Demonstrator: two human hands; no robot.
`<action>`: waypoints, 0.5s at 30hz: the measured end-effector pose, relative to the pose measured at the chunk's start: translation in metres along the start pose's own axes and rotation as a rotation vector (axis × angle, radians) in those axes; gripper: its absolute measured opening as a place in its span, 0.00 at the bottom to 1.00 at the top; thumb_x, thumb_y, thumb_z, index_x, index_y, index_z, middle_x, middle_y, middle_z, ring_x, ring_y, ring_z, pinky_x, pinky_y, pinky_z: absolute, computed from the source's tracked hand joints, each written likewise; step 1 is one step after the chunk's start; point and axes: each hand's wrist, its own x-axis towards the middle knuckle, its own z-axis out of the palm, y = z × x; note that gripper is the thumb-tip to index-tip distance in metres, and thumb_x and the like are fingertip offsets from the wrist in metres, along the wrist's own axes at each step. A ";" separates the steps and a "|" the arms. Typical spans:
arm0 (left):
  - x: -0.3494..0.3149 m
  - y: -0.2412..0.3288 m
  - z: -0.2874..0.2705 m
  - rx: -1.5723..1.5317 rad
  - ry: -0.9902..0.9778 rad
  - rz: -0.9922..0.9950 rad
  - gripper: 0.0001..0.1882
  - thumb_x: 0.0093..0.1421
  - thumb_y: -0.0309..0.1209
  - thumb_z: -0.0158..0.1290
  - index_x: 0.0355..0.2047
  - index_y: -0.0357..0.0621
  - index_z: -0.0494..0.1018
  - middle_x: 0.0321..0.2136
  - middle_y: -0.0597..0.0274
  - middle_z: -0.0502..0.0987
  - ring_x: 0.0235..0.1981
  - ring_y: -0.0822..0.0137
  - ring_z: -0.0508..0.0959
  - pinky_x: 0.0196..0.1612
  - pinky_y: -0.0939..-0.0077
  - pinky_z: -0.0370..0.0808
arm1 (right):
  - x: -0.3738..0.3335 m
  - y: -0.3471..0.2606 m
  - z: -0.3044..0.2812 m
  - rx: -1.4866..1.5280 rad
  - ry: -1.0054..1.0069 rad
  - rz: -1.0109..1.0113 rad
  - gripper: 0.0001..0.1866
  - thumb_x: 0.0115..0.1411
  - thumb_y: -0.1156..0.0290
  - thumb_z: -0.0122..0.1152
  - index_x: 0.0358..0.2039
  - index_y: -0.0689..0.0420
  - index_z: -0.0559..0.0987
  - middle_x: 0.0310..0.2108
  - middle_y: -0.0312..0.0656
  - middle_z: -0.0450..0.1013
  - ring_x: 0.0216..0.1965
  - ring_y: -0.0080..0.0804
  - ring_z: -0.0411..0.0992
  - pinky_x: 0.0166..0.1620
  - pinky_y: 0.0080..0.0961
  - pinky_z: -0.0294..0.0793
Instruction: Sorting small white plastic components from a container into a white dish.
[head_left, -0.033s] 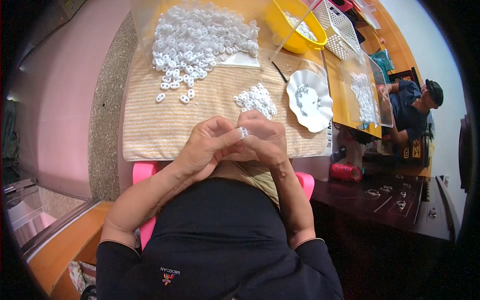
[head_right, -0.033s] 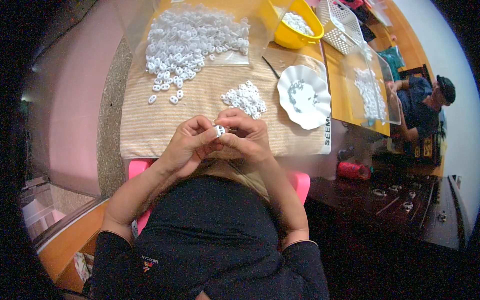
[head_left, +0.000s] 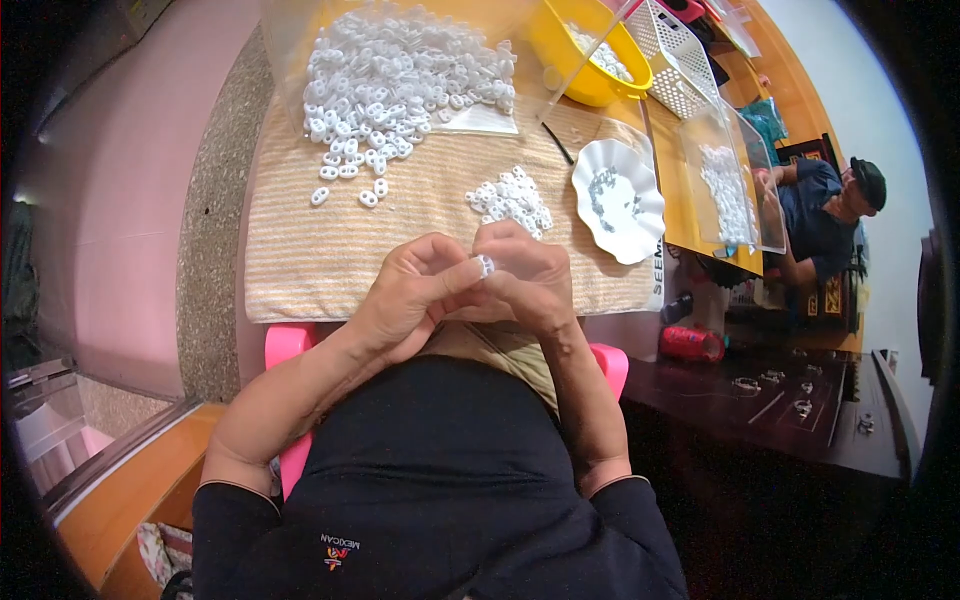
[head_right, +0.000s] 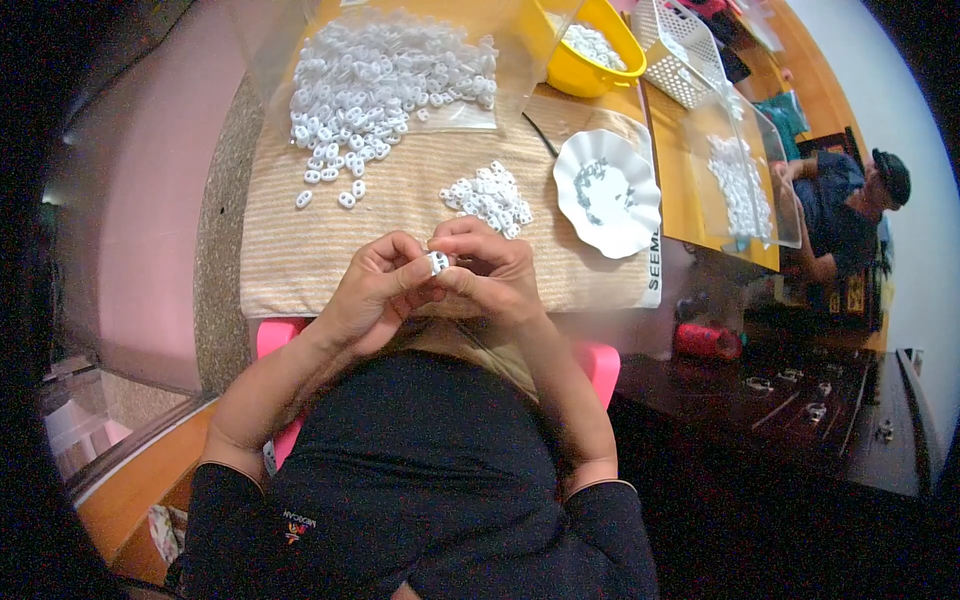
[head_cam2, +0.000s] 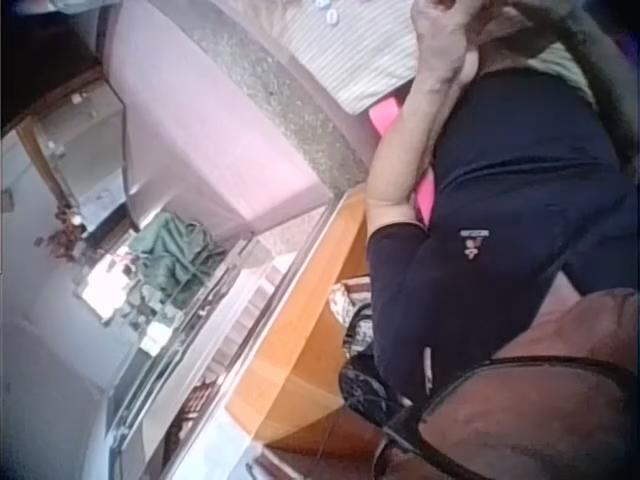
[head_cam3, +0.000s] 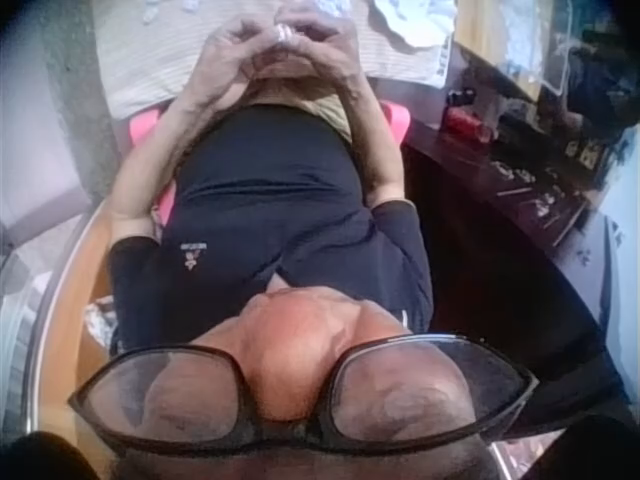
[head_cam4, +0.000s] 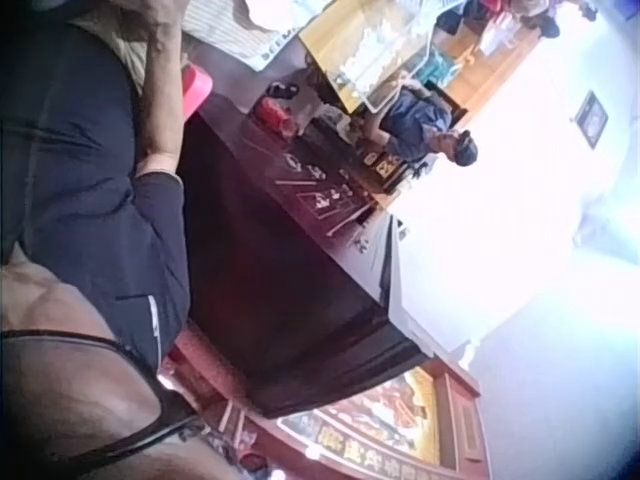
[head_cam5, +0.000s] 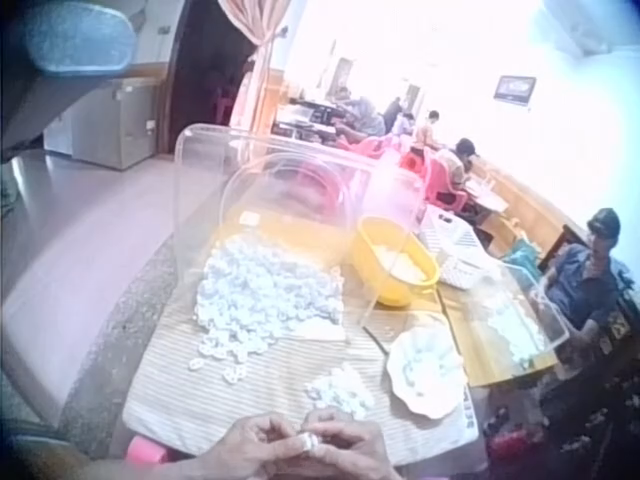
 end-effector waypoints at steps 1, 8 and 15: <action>-0.001 0.000 0.001 -0.022 -0.013 0.020 0.04 0.59 0.24 0.57 0.32 0.41 0.73 0.29 0.62 0.78 0.32 0.71 0.80 0.39 0.75 0.80 | 0.000 -0.001 0.001 0.001 0.000 -0.001 0.11 0.51 0.81 0.62 0.38 0.65 0.80 0.39 0.43 0.72 0.40 0.26 0.70 0.44 0.21 0.68; 0.001 0.004 0.001 -0.008 -0.042 -0.011 0.03 0.59 0.24 0.57 0.31 0.41 0.73 0.29 0.61 0.79 0.31 0.70 0.80 0.39 0.74 0.81 | 0.000 -0.006 0.001 -0.113 -0.011 -0.002 0.12 0.51 0.81 0.64 0.38 0.66 0.79 0.41 0.44 0.73 0.42 0.28 0.71 0.45 0.23 0.69; 0.003 0.005 0.003 -0.006 -0.003 -0.050 0.03 0.59 0.25 0.58 0.30 0.42 0.73 0.29 0.62 0.78 0.30 0.71 0.79 0.38 0.77 0.80 | 0.000 -0.006 -0.002 -0.157 -0.021 0.011 0.14 0.53 0.78 0.66 0.40 0.66 0.79 0.41 0.44 0.73 0.43 0.28 0.71 0.45 0.23 0.69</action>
